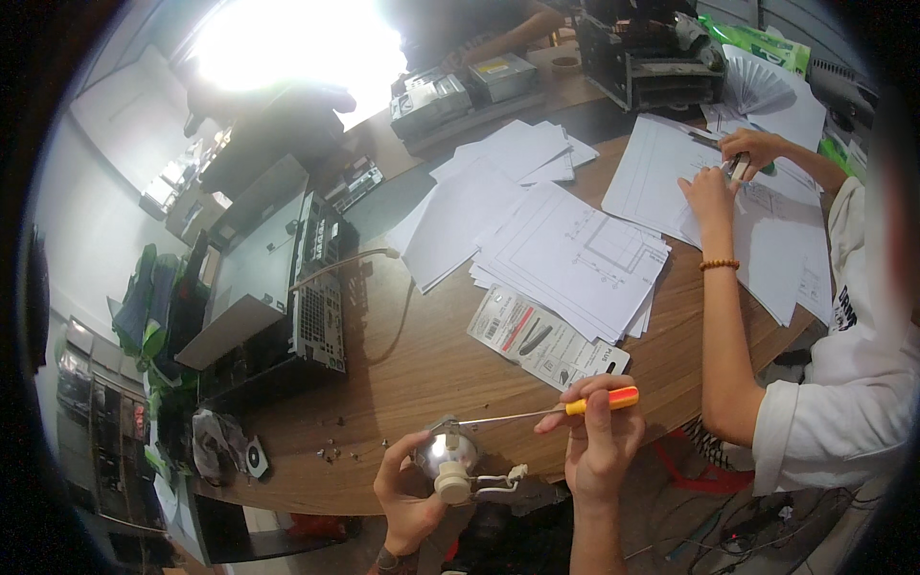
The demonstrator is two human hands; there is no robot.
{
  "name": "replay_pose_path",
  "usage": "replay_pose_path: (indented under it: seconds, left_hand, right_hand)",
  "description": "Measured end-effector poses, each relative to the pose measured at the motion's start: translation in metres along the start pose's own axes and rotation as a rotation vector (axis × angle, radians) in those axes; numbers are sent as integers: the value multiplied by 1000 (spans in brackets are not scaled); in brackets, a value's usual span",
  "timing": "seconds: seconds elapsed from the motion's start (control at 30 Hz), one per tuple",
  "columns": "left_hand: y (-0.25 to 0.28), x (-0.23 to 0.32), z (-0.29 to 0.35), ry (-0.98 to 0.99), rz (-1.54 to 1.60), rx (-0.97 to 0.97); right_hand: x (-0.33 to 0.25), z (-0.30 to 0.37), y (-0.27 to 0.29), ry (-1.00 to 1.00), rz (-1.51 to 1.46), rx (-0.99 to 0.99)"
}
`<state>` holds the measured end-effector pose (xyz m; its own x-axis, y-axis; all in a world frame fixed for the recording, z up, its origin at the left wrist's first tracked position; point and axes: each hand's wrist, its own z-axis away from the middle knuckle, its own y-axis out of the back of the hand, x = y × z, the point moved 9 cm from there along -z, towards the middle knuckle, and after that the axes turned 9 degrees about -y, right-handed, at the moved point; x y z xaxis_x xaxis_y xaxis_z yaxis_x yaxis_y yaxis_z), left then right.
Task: The person handles a projector lamp housing by hand, rotating and turning it over to inspect different sides while sitting at a table.
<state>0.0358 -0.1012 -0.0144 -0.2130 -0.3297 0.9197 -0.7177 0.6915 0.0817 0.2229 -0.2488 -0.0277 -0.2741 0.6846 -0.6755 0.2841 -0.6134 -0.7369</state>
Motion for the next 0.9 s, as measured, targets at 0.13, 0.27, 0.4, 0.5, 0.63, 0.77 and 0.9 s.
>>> replay_pose_path:
  seconds: [0.13,0.27,0.4,0.5,0.63,0.77,0.9]
  left_hand:
    - [1,0,0,-12,9,5]
    - [1,-4,2,-3,32,4]
    - [-1,1,0,-36,22,5]
    - [-2,5,-1,-57,-13,-7]
    - [-2,5,-1,-58,24,-4]
    - [-1,9,-1,-85,-27,-4]
    - [-1,4,1,-42,-2,4]
  right_hand:
    - [0,1,-1,-6,2,-7]
    - [-1,1,-1,2,19,-4]
    - [-2,2,-1,14,17,3]
    - [-2,2,-2,3,10,5]
    - [-3,2,-1,3,15,1]
    - [-3,4,-3,-1,106,17]
    - [-4,4,-1,9,107,40]
